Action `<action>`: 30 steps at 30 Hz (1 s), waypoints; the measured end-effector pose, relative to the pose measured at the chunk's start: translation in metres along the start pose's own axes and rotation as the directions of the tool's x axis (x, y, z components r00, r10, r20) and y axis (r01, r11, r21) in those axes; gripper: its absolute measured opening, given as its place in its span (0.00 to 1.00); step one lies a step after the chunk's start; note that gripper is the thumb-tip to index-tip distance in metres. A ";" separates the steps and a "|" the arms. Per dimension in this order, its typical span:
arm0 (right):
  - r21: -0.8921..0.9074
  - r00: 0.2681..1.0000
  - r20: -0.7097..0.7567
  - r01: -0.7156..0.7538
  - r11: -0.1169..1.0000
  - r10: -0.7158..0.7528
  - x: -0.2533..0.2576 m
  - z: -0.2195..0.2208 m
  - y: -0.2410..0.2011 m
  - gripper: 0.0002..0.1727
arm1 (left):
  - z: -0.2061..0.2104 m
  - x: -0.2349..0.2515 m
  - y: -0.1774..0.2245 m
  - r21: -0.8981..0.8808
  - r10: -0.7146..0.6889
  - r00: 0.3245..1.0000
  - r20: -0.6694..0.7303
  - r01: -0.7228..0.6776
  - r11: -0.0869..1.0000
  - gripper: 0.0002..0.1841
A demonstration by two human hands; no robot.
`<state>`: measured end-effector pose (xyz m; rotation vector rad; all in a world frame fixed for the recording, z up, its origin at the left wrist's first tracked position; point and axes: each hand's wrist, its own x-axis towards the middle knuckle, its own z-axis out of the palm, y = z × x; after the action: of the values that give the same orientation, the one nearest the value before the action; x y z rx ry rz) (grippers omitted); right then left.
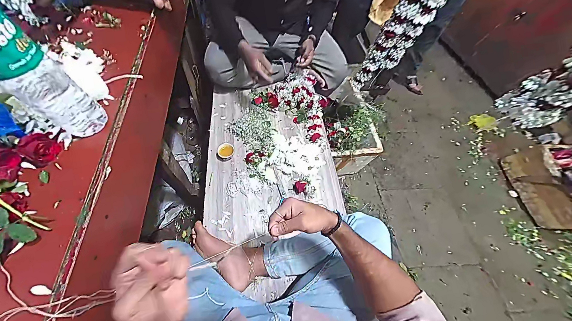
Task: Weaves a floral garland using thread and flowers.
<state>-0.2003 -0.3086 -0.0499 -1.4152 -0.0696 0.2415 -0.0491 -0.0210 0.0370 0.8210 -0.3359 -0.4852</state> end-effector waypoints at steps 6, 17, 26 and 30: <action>-0.105 0.975 -0.213 -0.093 0.990 0.069 -0.034 -0.056 0.012 0.13 | -0.010 0.040 0.046 0.040 0.259 0.965 0.041 -0.261 0.965 0.06; -0.250 0.911 -0.328 0.170 0.953 -0.249 -0.035 -0.048 -0.136 0.09 | 0.054 0.039 0.002 0.123 -0.210 0.671 0.712 0.175 0.977 0.19; -0.296 0.906 -0.235 0.279 0.913 -0.353 -0.013 -0.020 -0.160 0.08 | 0.104 0.073 0.013 0.132 -0.162 0.637 0.754 0.095 0.987 0.17; -0.392 0.914 -0.110 0.321 0.862 -0.390 -0.009 -0.008 -0.174 0.12 | 0.097 0.070 -0.012 0.151 -0.240 0.723 0.648 0.186 0.971 0.16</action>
<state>-0.1853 -0.3419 0.1208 -1.7597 -0.2325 -0.2279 -0.0388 -0.1247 0.0973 0.7399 -0.9363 -0.9955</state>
